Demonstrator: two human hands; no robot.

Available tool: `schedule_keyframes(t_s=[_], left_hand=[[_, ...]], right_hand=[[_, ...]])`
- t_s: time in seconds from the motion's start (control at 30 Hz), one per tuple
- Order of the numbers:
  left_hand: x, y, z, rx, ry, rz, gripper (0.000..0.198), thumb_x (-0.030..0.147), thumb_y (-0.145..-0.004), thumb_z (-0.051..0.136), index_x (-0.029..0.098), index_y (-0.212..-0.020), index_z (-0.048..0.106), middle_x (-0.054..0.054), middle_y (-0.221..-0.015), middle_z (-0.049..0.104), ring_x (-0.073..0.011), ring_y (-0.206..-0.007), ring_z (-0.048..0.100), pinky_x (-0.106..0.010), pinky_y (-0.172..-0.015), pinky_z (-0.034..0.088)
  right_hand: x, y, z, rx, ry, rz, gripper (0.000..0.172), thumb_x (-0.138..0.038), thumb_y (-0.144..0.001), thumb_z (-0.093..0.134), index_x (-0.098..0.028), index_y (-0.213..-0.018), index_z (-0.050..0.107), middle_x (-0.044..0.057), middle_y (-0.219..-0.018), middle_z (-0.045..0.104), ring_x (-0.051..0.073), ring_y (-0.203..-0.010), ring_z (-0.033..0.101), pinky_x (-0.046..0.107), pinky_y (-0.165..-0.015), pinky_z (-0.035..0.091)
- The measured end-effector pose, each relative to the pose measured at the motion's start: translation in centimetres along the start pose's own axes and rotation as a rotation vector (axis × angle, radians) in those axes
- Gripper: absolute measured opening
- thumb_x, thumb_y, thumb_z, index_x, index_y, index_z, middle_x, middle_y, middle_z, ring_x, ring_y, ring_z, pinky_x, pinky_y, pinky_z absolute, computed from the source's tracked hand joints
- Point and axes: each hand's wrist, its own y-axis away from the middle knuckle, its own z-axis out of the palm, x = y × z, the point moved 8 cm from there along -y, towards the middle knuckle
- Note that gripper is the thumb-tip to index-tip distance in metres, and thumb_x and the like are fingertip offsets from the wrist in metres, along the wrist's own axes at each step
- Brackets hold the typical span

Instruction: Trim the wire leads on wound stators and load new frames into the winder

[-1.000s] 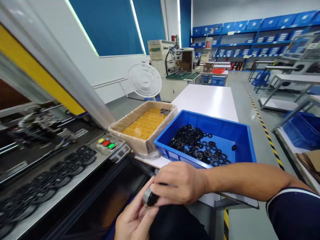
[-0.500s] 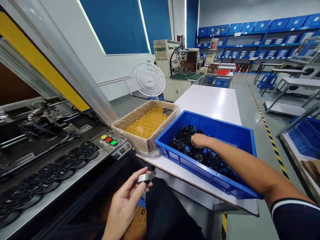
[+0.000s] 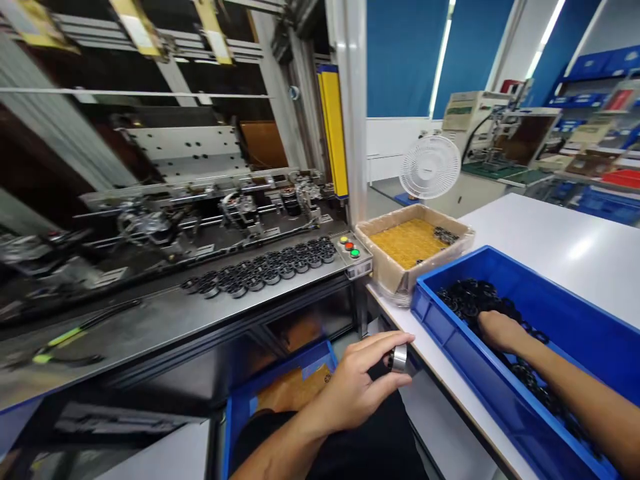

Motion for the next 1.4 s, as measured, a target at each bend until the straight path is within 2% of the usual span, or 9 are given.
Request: schedule_keyframes(t_s=[0.1, 0.2, 0.23, 0.3, 0.4, 0.5, 0.73, 0.97, 1.4], left_hand=[[-1.0, 0.0, -0.5, 0.074, 0.255, -0.105, 0.045, 0.024, -0.078, 0.076, 0.019, -0.122, 0.068, -0.013, -0.119, 0.071, -0.0206, -0.096, 0.069, -0.032, -0.089, 0.057], [-2.4, -0.1, -0.4, 0.162, 0.566, -0.220, 0.048, 0.020, -0.069, 0.083, 0.014, -0.116, 0.072, -0.016, -0.119, 0.070, -0.0179, -0.088, 0.069, -0.028, -0.081, 0.059], [-2.7, -0.2, -0.2, 0.176, 0.629, -0.243, 0.051, 0.018, -0.065, 0.085, 0.013, -0.114, 0.073, -0.016, -0.116, 0.071, -0.0168, -0.085, 0.069, -0.027, -0.080, 0.059], [-2.8, -0.4, 0.2, 0.187, 0.686, -0.252, 0.056, 0.015, -0.057, 0.090, 0.012, -0.111, 0.074, -0.015, -0.108, 0.075, -0.0144, -0.076, 0.069, -0.025, -0.074, 0.059], [-2.0, -0.6, 0.9, 0.164, 0.691, -0.217, 0.059, 0.011, -0.054, 0.091, 0.015, -0.110, 0.074, -0.012, -0.102, 0.077, -0.0148, -0.072, 0.072, -0.024, -0.071, 0.060], [-1.2, -0.7, 1.9, 0.097, 0.681, -0.207, 0.054, 0.010, -0.056, 0.090, 0.017, -0.107, 0.074, -0.009, -0.103, 0.078, -0.0197, -0.083, 0.075, -0.027, -0.078, 0.062], [-0.3, -1.1, 3.9, 0.048, 0.752, -0.175, 0.054, 0.000, -0.058, 0.085, 0.020, -0.107, 0.074, -0.003, -0.095, 0.079, -0.0195, -0.087, 0.075, -0.022, -0.079, 0.062], [-0.2, -1.1, 3.3, 0.118, 0.743, -0.167, 0.051, -0.001, -0.059, 0.084, 0.019, -0.104, 0.075, -0.003, -0.097, 0.079, -0.0191, -0.087, 0.076, -0.021, -0.081, 0.061], [0.3, -0.8, 3.1, 0.095, 0.759, -0.171, 0.056, -0.006, -0.059, 0.082, 0.026, -0.105, 0.075, 0.002, -0.096, 0.079, -0.0153, -0.088, 0.075, -0.015, -0.079, 0.059]], right_hand=[[0.3, -1.0, -2.4, 0.123, 0.216, -0.098, 0.044, -0.020, -0.082, 0.062, -0.021, -0.043, 0.043, -0.002, -0.036, 0.034, 0.003, -0.026, 0.018, 0.026, -0.034, 0.007], [-1.9, -3.3, -5.4, 0.170, 0.312, 0.010, 0.020, -0.023, -0.083, 0.063, -0.022, -0.063, 0.058, 0.001, -0.051, 0.051, 0.006, -0.032, 0.035, 0.027, -0.035, 0.017], [-3.5, -4.0, -6.2, 0.156, 0.289, 0.081, 0.007, -0.024, -0.081, 0.065, -0.023, -0.074, 0.063, 0.003, -0.061, 0.059, 0.010, -0.041, 0.048, 0.028, -0.038, 0.029], [-8.0, -4.9, -6.9, 0.103, 0.065, 0.176, 0.010, -0.021, -0.082, 0.065, -0.023, -0.092, 0.064, 0.003, -0.075, 0.066, 0.014, -0.061, 0.063, 0.029, -0.056, 0.051], [-16.5, -5.5, -7.1, 0.104, -0.269, 0.066, 0.013, -0.013, -0.083, 0.063, -0.020, -0.094, 0.063, 0.004, -0.086, 0.068, 0.013, -0.076, 0.065, 0.025, -0.067, 0.055], [-21.0, -5.2, -6.4, 0.082, -0.467, -0.031, 0.021, -0.005, -0.082, 0.061, -0.016, -0.100, 0.063, 0.005, -0.088, 0.067, 0.011, -0.082, 0.065, 0.024, -0.072, 0.056], [-20.7, -4.3, -6.8, 0.140, -0.441, -0.086, 0.033, -0.001, -0.080, 0.061, -0.014, -0.111, 0.065, 0.007, -0.090, 0.060, 0.011, -0.083, 0.060, 0.024, -0.069, 0.053], [-21.7, -4.1, -6.7, 0.069, -0.366, -0.225, 0.050, -0.005, -0.076, 0.061, -0.009, -0.126, 0.054, 0.016, -0.110, 0.060, 0.018, -0.100, 0.060, 0.033, -0.082, 0.059], [-21.9, -3.8, -6.6, 0.129, -0.168, -0.386, 0.046, -0.013, -0.081, 0.066, -0.008, -0.124, 0.054, 0.014, -0.101, 0.062, 0.020, -0.099, 0.059, 0.036, -0.078, 0.059]])
